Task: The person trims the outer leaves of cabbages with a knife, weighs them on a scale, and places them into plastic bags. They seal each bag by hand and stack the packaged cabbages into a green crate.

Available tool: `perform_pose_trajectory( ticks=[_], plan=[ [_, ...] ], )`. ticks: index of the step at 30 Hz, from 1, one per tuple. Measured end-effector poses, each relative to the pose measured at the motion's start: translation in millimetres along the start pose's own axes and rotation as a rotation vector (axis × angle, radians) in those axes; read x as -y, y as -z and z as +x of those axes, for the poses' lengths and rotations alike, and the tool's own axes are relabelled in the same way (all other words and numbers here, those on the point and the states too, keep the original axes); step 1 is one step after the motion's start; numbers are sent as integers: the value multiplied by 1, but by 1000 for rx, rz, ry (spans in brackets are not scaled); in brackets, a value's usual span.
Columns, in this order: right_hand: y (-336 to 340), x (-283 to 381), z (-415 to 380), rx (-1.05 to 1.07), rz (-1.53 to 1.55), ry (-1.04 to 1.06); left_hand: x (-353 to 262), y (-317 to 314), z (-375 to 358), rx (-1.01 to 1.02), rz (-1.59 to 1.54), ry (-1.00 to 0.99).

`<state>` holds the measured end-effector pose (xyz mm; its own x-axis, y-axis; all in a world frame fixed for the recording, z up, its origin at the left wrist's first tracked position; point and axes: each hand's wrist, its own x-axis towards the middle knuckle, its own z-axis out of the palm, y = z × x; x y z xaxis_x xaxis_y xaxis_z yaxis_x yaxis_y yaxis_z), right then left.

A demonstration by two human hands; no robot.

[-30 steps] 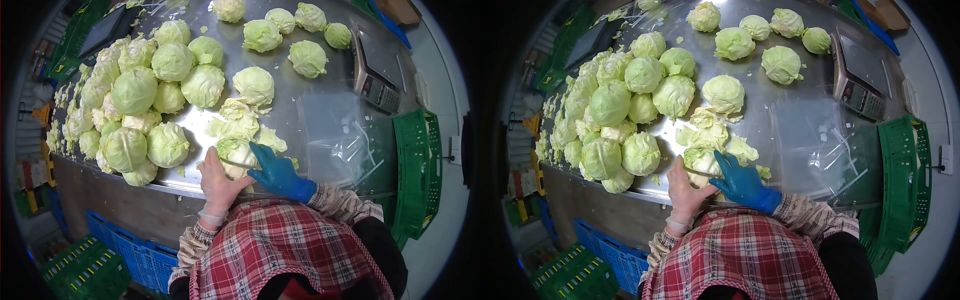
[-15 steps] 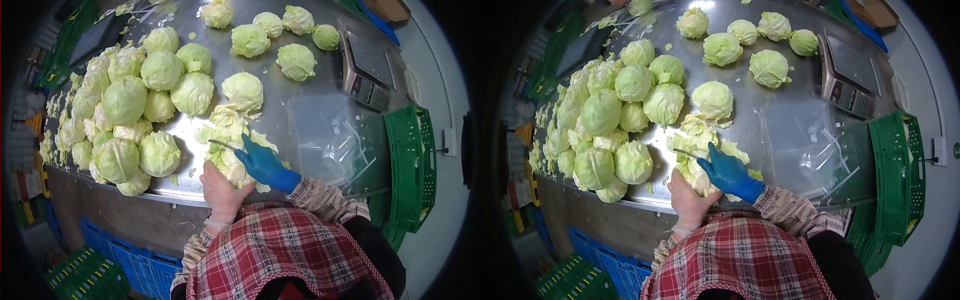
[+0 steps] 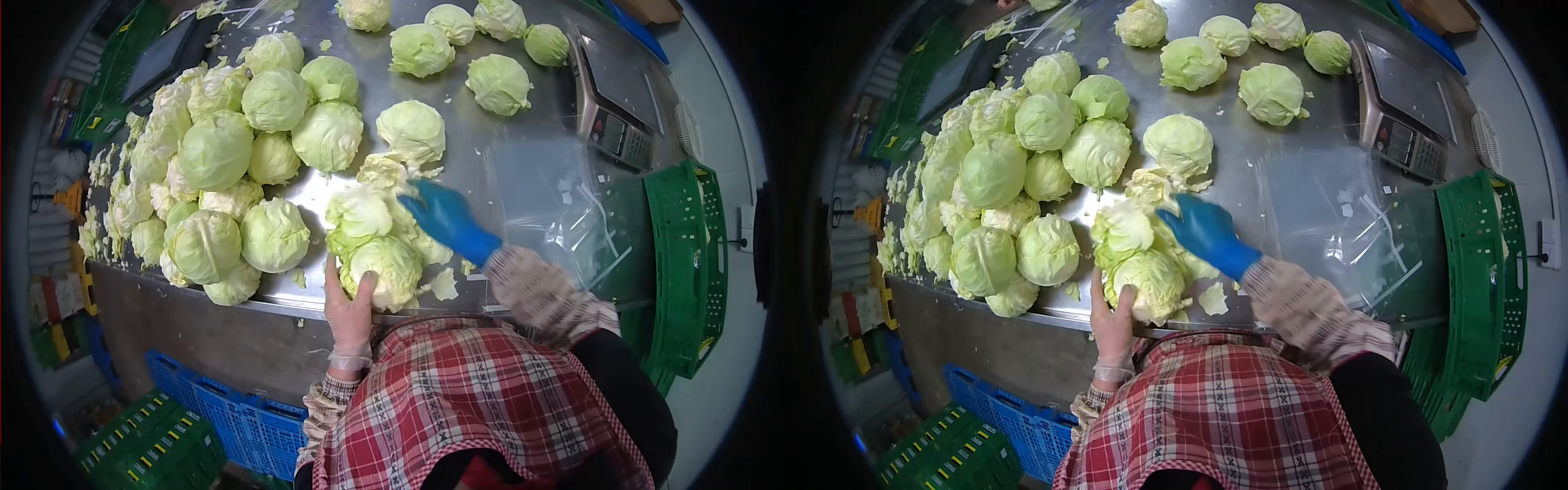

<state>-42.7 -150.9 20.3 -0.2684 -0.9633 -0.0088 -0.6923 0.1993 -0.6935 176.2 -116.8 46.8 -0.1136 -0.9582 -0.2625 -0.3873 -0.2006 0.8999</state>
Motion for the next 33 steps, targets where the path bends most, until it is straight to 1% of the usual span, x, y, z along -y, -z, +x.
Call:
perform_pose_trajectory(
  ticks=[1, 2, 3, 5, 6, 7, 8, 9, 10, 11, 14, 15, 16, 17, 18, 19, 20, 21, 23, 24, 25, 27, 28, 31, 32, 33],
  plan=[
    [6, 3, -21, 21, 76, 111, 2, -2, 2, -34, 66, 3],
    [14, 11, -45, 80, 81, 149, -6, -1, 1, 8, 29, 99],
    [17, 8, -64, 226, 103, 175, -4, -2, 2, 9, 22, 104],
    [25, 23, -87, 334, -6, 66, 0, -2, 2, 140, -5, 64],
    [24, 19, -89, 336, -7, 54, -2, 0, 0, 227, 19, 47],
    [22, 15, -91, 313, 21, 94, -5, 0, -1, 238, 21, 53],
    [21, 12, -93, 288, 50, 138, -8, -1, -2, 246, 73, 16],
    [23, 12, -94, 284, 50, 131, -10, -2, -1, 253, 124, -26],
    [25, 13, -93, 321, 26, 135, 0, -3, 2, 233, 47, 1],
    [26, 14, -93, 359, 3, 139, 1, -3, 4, 240, 51, -3],
    [15, 20, -92, 287, -53, 90, 4, -4, 4, 227, 8, 19],
    [11, 24, -90, 287, -54, 89, 6, -7, 2, 203, 15, -4],
    [7, 28, -88, 242, -70, 79, 8, -9, -1, 179, 23, -26],
    [4, 31, -87, 199, -87, 69, 11, -12, -3, 180, 20, -25],
    [3, 27, -81, 199, -89, 66, 13, -15, -6, 146, 5, -18],
    [0, 18, -68, 184, 43, -19, 14, -17, -8, 113, -8, -16],
    [-1, 14, -57, 165, 177, -99, 12, -18, -10, 93, 49, -53],
    [0, 13, -51, 160, 177, -92, 15, -15, -9, 89, 48, -62],
    [4, 10, -41, 156, 295, -57, 24, -11, -7, 160, -183, 9],
    [5, 12, -43, 160, 296, -54, 26, -6, -6, 194, -273, 25],
    [6, 17, -46, 165, 283, -7, 25, 1, -6, 192, -272, 26],
    [4, 26, -57, 181, 262, 84, -8, 16, -5, 255, -593, 384],
    [-1, 26, -66, 112, 297, 126, -3, 14, -4, 180, -596, 367],
    [-4, 21, -68, 92, 378, 130, -8, 4, 0, 100, -547, 362],
    [-8, 14, -59, -33, 344, 137, -2, 1, 0, 60, -554, 331],
    [3, 13, -45, 116, 265, 52, 3, 2, -4, 59, -550, 335]
  ],
)
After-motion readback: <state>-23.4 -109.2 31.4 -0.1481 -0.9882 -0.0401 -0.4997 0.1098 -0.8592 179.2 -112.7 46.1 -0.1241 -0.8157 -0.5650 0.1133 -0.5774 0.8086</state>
